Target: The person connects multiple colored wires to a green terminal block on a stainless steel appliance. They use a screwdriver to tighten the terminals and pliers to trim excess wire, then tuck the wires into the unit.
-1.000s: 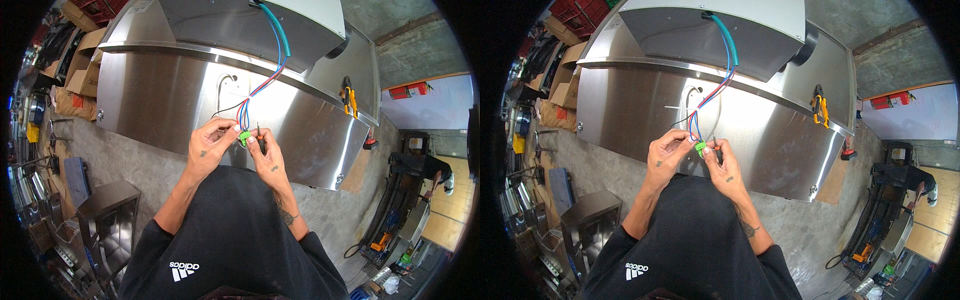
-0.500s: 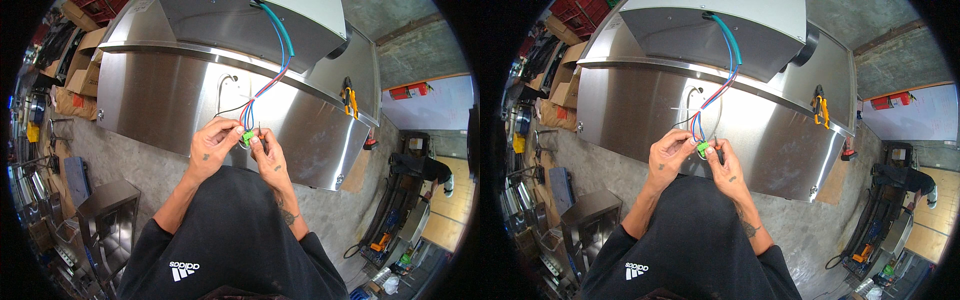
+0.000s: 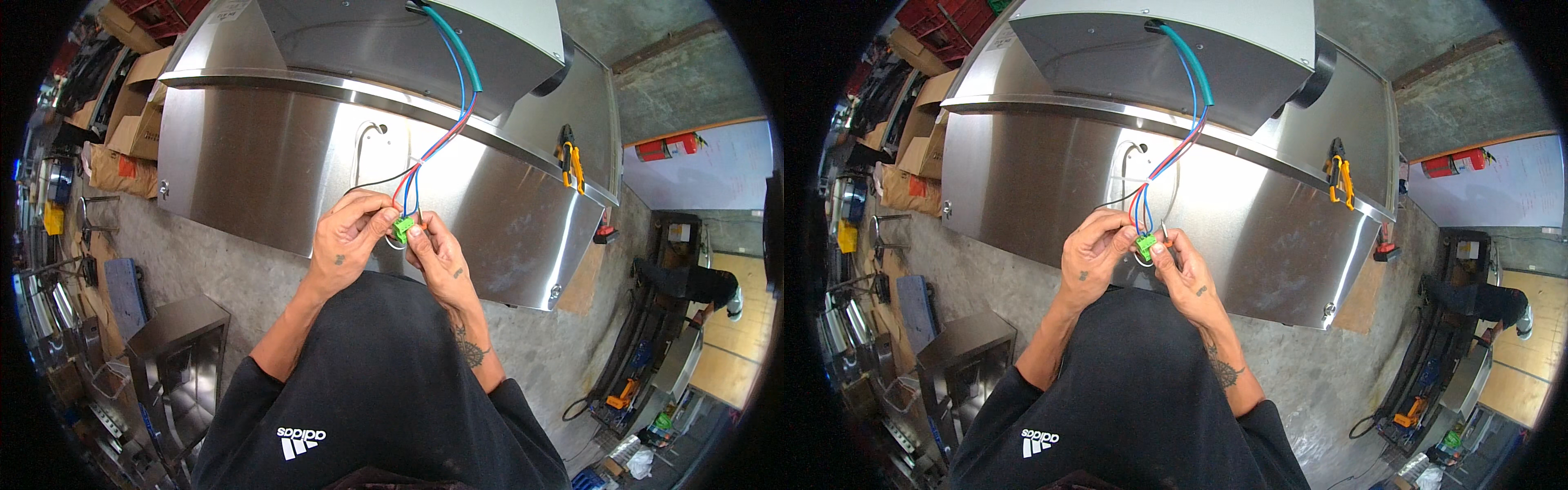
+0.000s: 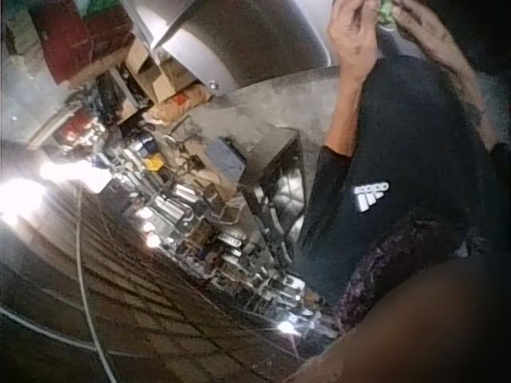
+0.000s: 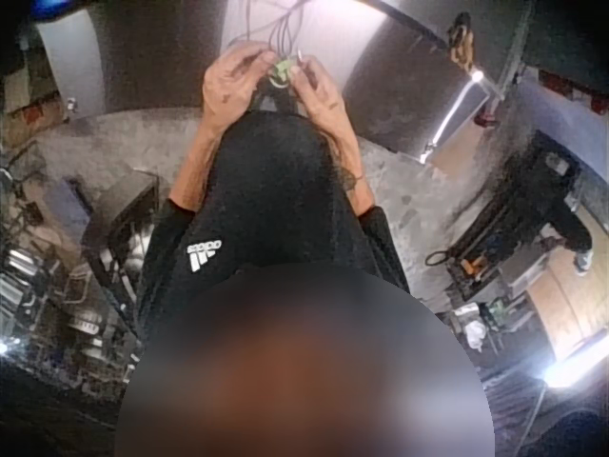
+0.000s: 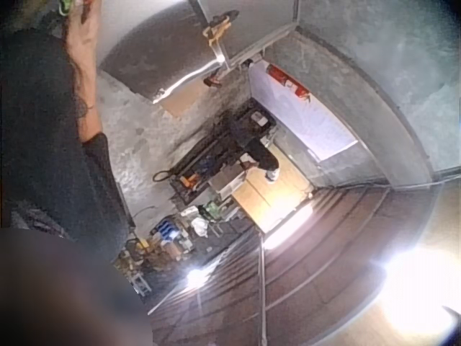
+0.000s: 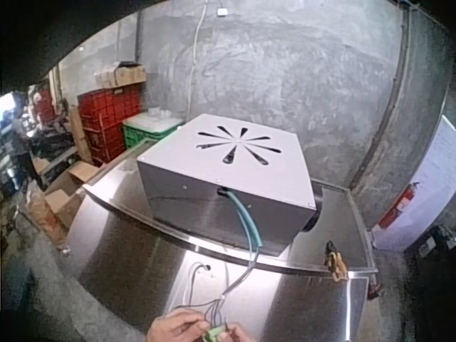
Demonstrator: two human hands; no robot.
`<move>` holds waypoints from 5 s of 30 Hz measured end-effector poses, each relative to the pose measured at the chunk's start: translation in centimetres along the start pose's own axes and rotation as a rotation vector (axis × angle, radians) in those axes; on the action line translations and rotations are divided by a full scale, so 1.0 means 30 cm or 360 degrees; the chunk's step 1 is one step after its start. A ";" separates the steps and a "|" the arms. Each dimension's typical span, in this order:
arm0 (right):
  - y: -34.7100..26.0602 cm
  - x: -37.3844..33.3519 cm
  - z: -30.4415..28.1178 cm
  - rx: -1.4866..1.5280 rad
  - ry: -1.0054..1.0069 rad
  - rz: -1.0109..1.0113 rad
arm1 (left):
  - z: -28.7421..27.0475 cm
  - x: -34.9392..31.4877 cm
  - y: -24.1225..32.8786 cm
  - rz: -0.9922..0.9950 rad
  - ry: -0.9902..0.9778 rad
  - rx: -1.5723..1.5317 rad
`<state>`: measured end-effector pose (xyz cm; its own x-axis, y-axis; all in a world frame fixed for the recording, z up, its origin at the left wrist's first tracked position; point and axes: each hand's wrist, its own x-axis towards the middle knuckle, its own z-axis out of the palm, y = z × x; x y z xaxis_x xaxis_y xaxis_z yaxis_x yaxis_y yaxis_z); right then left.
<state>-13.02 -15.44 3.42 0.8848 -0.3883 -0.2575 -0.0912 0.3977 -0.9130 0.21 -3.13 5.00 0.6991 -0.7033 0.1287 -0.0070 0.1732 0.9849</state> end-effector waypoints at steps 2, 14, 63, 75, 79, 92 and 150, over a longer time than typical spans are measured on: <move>0.006 0.002 0.001 -0.0093 0.0041 -0.0062 | 0.007 0.001 0.009 0.0006 0.0025 0.0026; -0.007 -0.005 0.044 -0.0469 0.0293 -0.0318 | 0.018 -0.012 0.019 0.0058 0.0195 0.0410; 0.042 0.029 -0.023 0.0626 -0.0038 -0.0071 | 0.019 -0.013 0.049 -0.0238 -0.0126 0.0044; 0.034 0.033 -0.015 0.0480 -0.0072 -0.0138 | 0.010 -0.029 0.037 0.0015 -0.0129 0.0284; 0.060 0.040 -0.042 0.0460 -0.0182 -0.0158 | 0.008 -0.030 0.040 0.0046 -0.0134 0.0311; 0.017 0.025 0.043 -0.0009 0.0318 0.0001 | 0.027 -0.046 -0.032 0.0123 0.0082 0.0152; -0.049 0.015 0.088 -0.0620 0.0487 -0.0197 | 0.006 -0.059 -0.124 0.0215 0.0199 0.0222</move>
<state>-11.27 -14.01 5.49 0.7308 -0.6617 -0.1675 -0.2090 0.0166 -0.9778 -1.13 -2.67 1.13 0.7681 -0.5881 0.2535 -0.1993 0.1566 0.9673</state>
